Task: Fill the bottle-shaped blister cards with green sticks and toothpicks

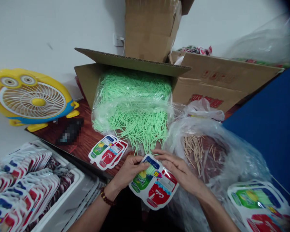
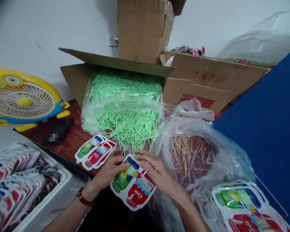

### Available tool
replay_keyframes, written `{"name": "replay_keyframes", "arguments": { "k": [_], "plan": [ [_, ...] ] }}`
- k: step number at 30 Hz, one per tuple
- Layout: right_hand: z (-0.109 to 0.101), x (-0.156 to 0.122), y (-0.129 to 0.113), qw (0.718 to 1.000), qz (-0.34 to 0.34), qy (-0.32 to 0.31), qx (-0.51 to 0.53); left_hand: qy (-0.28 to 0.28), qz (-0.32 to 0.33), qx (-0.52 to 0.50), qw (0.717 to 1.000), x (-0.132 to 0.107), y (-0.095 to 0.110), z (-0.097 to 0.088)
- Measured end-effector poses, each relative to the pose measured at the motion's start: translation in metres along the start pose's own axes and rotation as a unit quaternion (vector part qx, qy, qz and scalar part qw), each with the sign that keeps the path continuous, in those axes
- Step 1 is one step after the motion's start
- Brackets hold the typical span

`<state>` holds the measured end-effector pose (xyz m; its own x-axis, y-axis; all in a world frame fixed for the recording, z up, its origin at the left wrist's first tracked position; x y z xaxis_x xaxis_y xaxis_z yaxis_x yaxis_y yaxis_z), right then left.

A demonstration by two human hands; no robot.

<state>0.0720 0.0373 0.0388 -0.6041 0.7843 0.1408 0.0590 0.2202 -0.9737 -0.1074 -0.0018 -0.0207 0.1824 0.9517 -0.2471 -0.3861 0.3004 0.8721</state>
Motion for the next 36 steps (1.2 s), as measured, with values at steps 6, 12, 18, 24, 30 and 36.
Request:
{"name": "replay_keyframes", "arguments": {
  "k": [6, 12, 18, 24, 30, 36],
  "plan": [
    [-0.005, 0.008, -0.005, 0.998, -0.021, -0.017, -0.063, 0.017, -0.010, 0.014, 1.000, 0.003, 0.002, 0.000],
    [-0.001, 0.016, 0.001, 0.994, -0.020, -0.055, -0.088, 0.035, 0.021, 0.042, 0.998, 0.005, 0.001, 0.001],
    [-0.005, 0.022, 0.009, 0.997, -0.011, 0.015, -0.076, -0.031, -0.020, 0.041, 0.998, 0.000, 0.002, -0.001],
    [-0.003, 0.029, 0.005, 0.999, -0.017, 0.006, -0.029, 0.004, -0.025, 0.032, 0.999, -0.001, -0.001, 0.000],
    [-0.005, 0.032, 0.012, 0.999, -0.020, 0.008, -0.046, 0.038, -0.018, 0.065, 0.997, 0.000, -0.002, 0.000],
    [-0.008, 0.026, 0.017, 0.989, -0.013, 0.017, -0.147, 0.041, -0.031, 0.033, 0.998, 0.000, -0.004, 0.002]
  ]
}}
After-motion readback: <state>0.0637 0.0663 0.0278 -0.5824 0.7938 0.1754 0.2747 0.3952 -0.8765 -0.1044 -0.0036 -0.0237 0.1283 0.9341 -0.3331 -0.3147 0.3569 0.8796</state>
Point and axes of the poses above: each hand's wrist, its own x-axis towards the middle knuckle, its own z-axis out of the palm, y = z × x, the point moved 2 cm from there along x, towards the middle knuckle, and after that the axes turned 2 degrees about y, right-handed, at the moved point
